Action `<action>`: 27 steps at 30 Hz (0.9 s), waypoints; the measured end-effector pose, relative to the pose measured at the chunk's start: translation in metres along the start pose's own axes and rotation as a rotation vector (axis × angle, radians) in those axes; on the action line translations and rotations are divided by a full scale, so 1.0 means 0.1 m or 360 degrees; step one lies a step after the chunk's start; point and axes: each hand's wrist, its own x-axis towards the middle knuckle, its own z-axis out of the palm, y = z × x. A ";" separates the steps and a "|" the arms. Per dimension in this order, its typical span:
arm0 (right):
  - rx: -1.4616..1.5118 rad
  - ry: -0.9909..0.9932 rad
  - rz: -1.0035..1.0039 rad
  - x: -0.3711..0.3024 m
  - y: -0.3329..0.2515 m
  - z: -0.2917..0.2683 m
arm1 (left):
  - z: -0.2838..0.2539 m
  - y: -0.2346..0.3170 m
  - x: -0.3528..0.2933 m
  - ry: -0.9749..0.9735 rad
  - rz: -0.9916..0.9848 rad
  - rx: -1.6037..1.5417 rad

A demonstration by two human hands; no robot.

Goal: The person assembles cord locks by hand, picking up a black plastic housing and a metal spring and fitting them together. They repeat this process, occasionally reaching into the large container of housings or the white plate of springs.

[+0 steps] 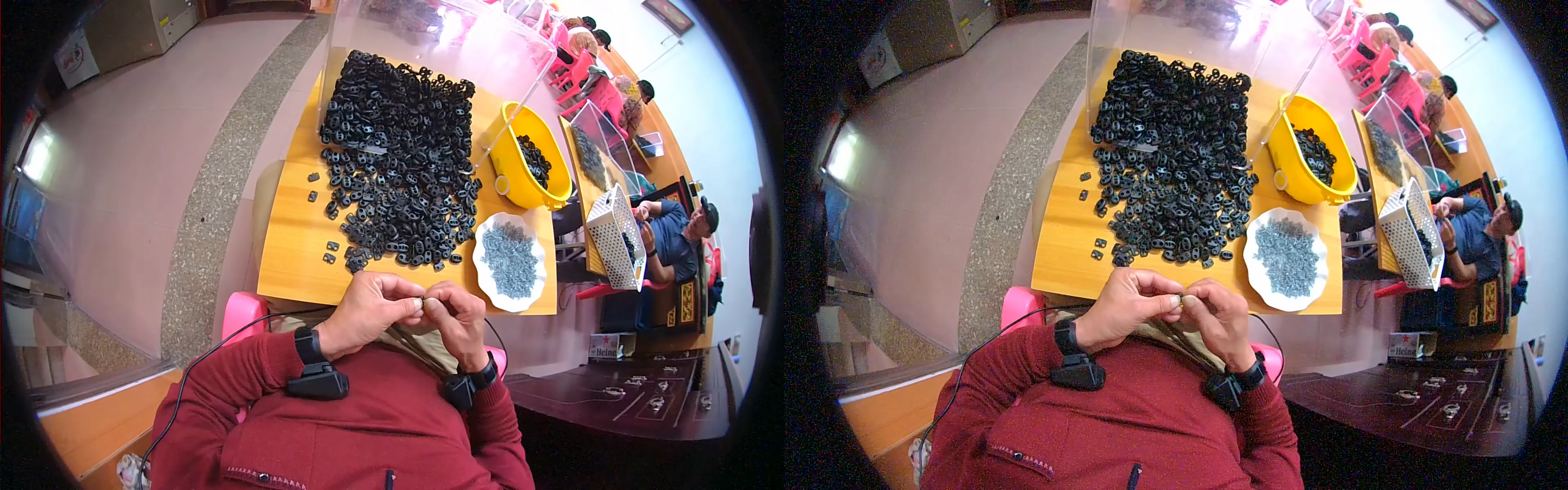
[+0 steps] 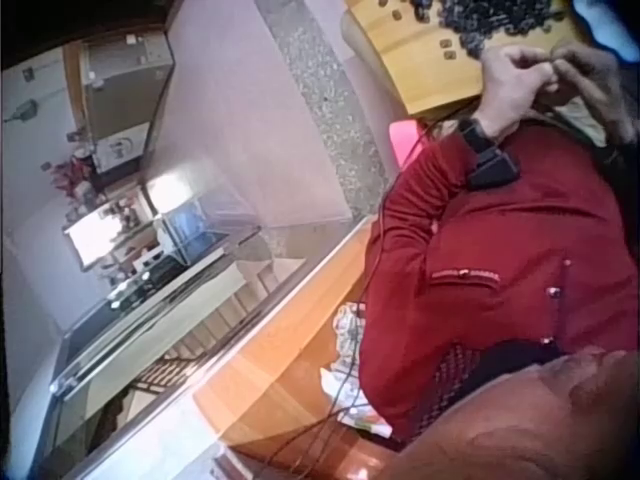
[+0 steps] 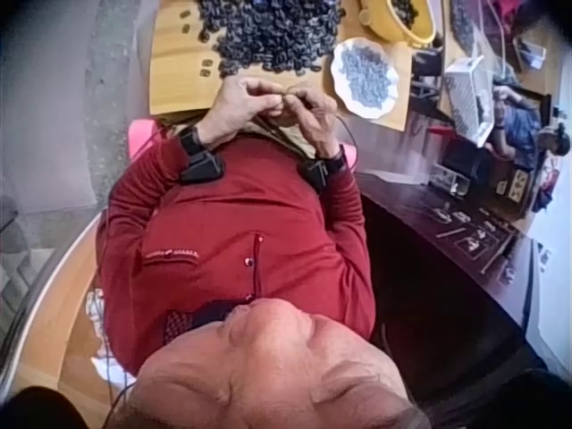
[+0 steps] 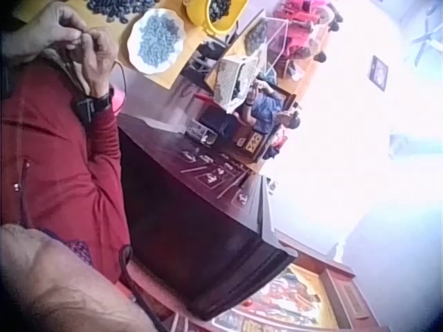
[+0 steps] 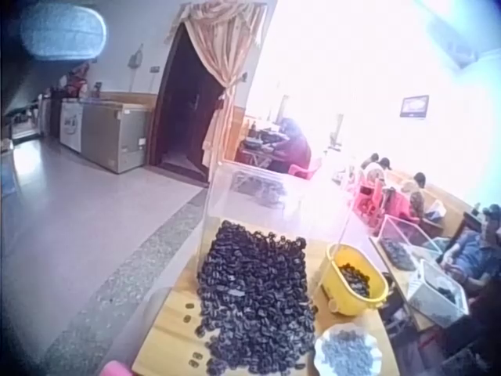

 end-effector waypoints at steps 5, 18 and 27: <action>0.0400 0.0071 0.0255 -0.02 -0.08 0.02 | 0.02 0.04 0.01 -0.0020 0.0064 0.0027; 0.0337 0.0230 0.0216 0.02 0.02 -0.12 | -0.02 0.11 -0.01 0.0084 -0.0076 -0.0165; -0.0585 0.0318 0.0064 0.02 0.19 -0.16 | -0.20 0.26 -0.07 0.0317 0.0100 -0.0268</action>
